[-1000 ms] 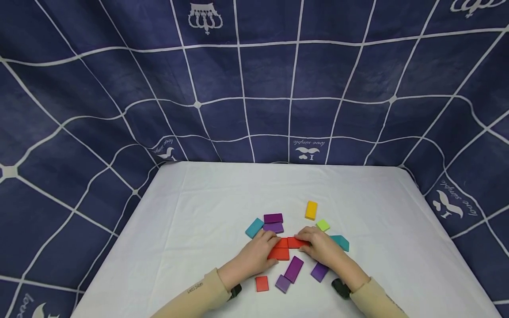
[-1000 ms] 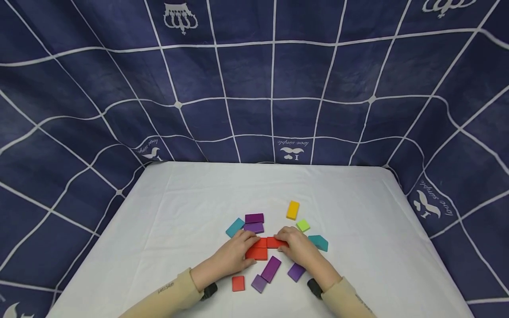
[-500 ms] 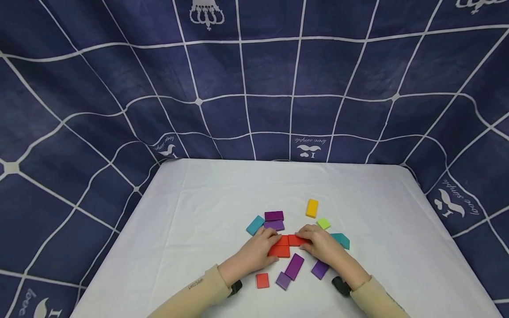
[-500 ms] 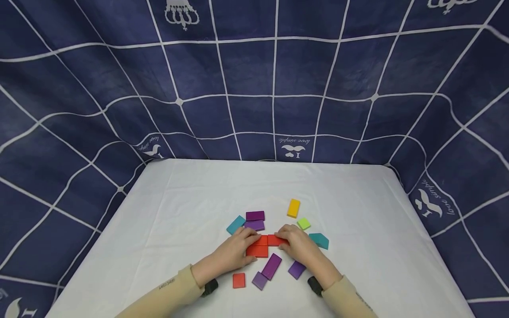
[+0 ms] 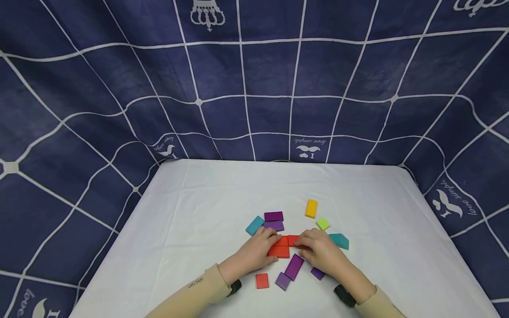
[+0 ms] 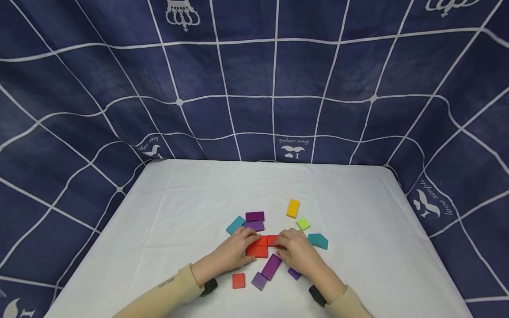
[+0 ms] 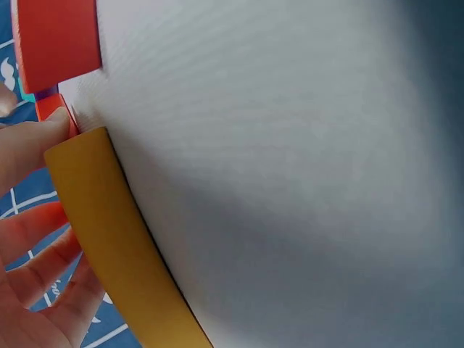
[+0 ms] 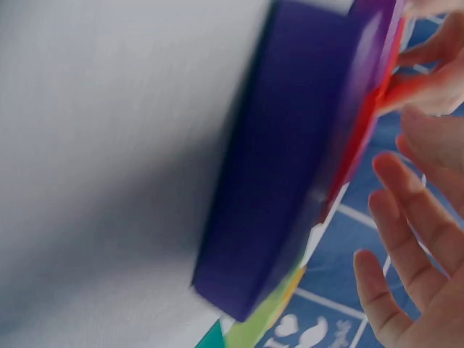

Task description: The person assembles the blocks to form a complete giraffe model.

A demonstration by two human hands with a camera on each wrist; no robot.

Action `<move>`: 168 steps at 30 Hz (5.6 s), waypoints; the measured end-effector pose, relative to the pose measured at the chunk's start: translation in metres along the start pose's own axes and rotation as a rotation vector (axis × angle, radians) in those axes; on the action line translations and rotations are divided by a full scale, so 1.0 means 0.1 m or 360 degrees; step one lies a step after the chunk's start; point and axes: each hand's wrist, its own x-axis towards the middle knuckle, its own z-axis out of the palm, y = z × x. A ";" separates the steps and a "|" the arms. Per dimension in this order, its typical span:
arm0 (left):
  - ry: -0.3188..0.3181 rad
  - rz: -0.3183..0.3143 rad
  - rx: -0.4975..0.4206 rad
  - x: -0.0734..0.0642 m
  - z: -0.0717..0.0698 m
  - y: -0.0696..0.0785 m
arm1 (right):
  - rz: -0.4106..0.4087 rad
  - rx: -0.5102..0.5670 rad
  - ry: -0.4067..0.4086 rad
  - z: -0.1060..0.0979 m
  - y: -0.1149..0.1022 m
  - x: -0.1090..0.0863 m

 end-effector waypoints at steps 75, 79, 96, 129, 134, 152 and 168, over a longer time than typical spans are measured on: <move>-0.0023 -0.0027 -0.0060 -0.01 -0.01 -0.01 | 0.0247 0.0028 -0.0264 0.05 0.03 0.07; -0.0030 -0.0035 -0.0053 -0.02 0.00 -0.01 | 0.0257 0.0055 -0.0274 0.05 0.03 0.07; 0.0203 -0.0211 -0.0239 0.11 -0.19 -0.13 | 0.0223 0.0055 -0.0239 0.02 0.09 0.09; 0.0268 -0.0431 -0.0227 0.44 -0.25 -0.18 | 0.0201 0.0053 -0.0252 0.03 0.08 0.07; 0.0231 -0.0474 -0.0516 0.19 -0.32 -0.06 | 0.0220 0.0062 -0.0266 0.02 0.07 0.07; -0.0033 -0.0258 -0.0361 -0.41 -0.05 0.30 | 0.0201 0.0035 -0.0258 0.02 0.07 0.07; 0.0011 -0.0542 -0.0353 -0.41 0.02 0.43 | 0.0211 0.0038 -0.0244 0.03 0.08 0.07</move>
